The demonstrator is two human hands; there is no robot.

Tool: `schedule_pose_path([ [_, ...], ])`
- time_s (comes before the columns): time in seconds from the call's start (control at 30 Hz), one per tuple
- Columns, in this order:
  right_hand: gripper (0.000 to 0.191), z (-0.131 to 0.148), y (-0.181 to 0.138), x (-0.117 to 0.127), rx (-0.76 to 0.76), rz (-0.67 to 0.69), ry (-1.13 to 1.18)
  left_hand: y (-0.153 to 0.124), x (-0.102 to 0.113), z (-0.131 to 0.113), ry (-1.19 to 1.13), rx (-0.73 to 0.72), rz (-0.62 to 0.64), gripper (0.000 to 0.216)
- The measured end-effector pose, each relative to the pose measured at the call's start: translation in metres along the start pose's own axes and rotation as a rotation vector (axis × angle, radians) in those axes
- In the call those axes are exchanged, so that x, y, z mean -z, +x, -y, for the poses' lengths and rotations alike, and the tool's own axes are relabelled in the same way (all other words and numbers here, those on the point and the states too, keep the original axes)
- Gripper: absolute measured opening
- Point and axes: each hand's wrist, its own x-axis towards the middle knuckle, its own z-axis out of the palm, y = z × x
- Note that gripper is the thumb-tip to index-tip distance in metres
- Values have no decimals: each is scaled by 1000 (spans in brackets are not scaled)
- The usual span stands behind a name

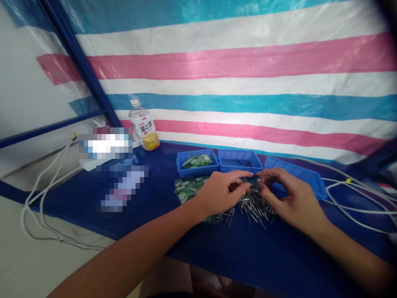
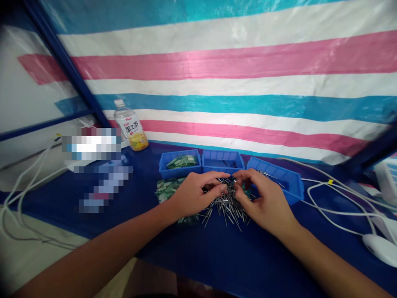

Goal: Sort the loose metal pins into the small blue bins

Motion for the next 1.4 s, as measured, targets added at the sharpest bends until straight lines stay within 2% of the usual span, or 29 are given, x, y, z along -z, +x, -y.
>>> schedule_pose_path([
  [0.1, 7, 1, 0, 0, 32, -6, -23, 0, -1, 0, 76, -24, 30, 40],
  [0.23, 9, 0, -1, -2, 75, 9, -11, 1, -2, 2, 104, -93, 32, 41],
  [0.6, 17, 2, 1, -3, 96, 147, 99, 3, -2, 4, -79, -68, -116, 29],
  [0.73, 13, 3, 2, -2, 74, 127, 108, 4, -1, 6, -202, -7, -167, 21],
  [0.87, 14, 0, 0, -2, 53, 57, 67, 5, 0, 5, -286, 94, -237, 42],
  [0.97, 19, -1, -1, -2, 17, 16, 55, 5, 1, 3, -301, 106, -280, 45],
  [1.07, 21, 0, -2, -2, 8, -18, 59, 4, 2, 2, -269, 68, -263, 34],
  [1.2, 9, 1, -1, -2, 51, -45, 56, 4, 2, 3, -127, 35, -212, 20],
  [1.4, 7, 1, 1, -4, 118, 79, 47, 3, -3, 6, -130, -29, -147, 22],
])
